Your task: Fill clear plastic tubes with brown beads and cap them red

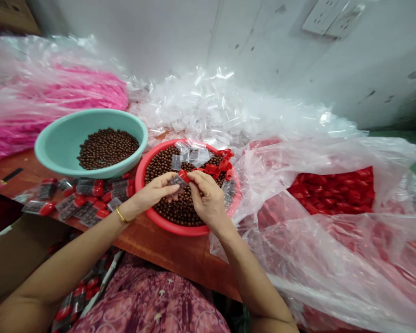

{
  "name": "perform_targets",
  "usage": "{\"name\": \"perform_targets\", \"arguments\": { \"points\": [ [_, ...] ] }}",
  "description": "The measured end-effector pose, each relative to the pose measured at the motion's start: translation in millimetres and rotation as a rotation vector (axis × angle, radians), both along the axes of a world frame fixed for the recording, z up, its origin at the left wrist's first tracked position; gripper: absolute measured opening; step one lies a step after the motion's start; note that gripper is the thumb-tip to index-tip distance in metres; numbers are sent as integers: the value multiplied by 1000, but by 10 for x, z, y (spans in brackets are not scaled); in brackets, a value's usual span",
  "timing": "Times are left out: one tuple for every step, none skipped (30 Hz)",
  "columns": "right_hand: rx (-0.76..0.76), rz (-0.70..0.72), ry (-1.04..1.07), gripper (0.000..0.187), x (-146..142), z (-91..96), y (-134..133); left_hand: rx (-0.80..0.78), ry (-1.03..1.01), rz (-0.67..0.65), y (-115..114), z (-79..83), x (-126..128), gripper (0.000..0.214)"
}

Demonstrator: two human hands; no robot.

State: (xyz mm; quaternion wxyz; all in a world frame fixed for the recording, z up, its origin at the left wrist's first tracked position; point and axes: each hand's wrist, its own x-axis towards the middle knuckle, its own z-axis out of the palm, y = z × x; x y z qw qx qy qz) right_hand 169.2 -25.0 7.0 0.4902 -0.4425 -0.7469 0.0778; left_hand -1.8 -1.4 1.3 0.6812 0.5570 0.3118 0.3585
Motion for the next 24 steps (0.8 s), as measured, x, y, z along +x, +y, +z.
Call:
{"name": "perform_targets", "arguments": {
  "points": [
    [14, 2, -11, 24, -14, 6, -9, 4, 1, 7, -1, -5, 0, 35],
    [19, 4, -20, 25, -22, 9, -16, 7, 4, 13, -2, -12, 1, 35],
    [16, 4, -30, 27, -26, 9, -22, 9, 10, 18, -2, -18, 3, 34],
    [9, 3, -40, 28, -25, 7, -26, 11, 19, 20, -3, -23, 6, 33],
    [0, 5, -54, 29, -20, 3, -29, 18, 34, 24, -4, -27, 10, 32],
    [-8, 9, -69, 29, -13, -4, -31, 38, 56, 33, -5, -30, 15, 30],
    [-14, 15, -85, 30, -7, -11, -35, 74, 84, 50, -6, -31, 20, 27],
    [-13, 22, -100, 30, -4, -21, -41, 121, 115, 74, -7, -32, 26, 25],
    [-10, 29, -114, 30, -5, -34, -50, 171, 146, 99, -8, -33, 31, 23],
    [-2, 34, -126, 31, -11, -50, -63, 216, 176, 120, -8, -36, 34, 22],
    [9, 36, -132, 32, -22, -68, -79, 249, 203, 133, -7, -41, 36, 22],
    [23, 38, -135, 33, -36, -89, -99, 267, 225, 136, -6, -49, 37, 22],
    [38, 43, -137, 35, -52, -111, -119, 276, 240, 135, -5, -57, 35, 22],
    [50, 47, -137, 38, -65, -131, -140, 285, 253, 135, -3, -66, 33, 22],
    [58, 50, -136, 40, -73, -149, -158, 299, 264, 137, -3, -73, 30, 22],
    [57, 51, -132, 41, -74, -161, -172, 314, 278, 144, -3, -76, 28, 21],
    [47, 56, -126, 42, -67, -167, -180, 332, 302, 152, -4, -76, 28, 20],
    [26, 68, -116, 41, -53, -164, -180, 351, 337, 160, -8, -69, 31, 18],
    [-5, 90, -98, 39, -34, -155, -171, 372, 384, 160, -14, -57, 38, 17],
    [-39, 111, -67, 35, -16, -140, -152, 399, 444, 152, -22, -39, 48, 16],
    [-69, 121, -23, 30, -5, -122, -123, 433, 513, 133, -33, -17, 61, 16],
    [-100, 118, 32, 26, -5, -102, -85, 472, 586, 107, -45, 7, 76, 15],
    [-136, 102, 100, 24, -19, -83, -40, 511, 656, 78, -59, 33, 89, 14],
    [-186, 79, 174, 27, -48, -65, 11, 543, 715, 54, -72, 56, 100, 13]
  ]
}}
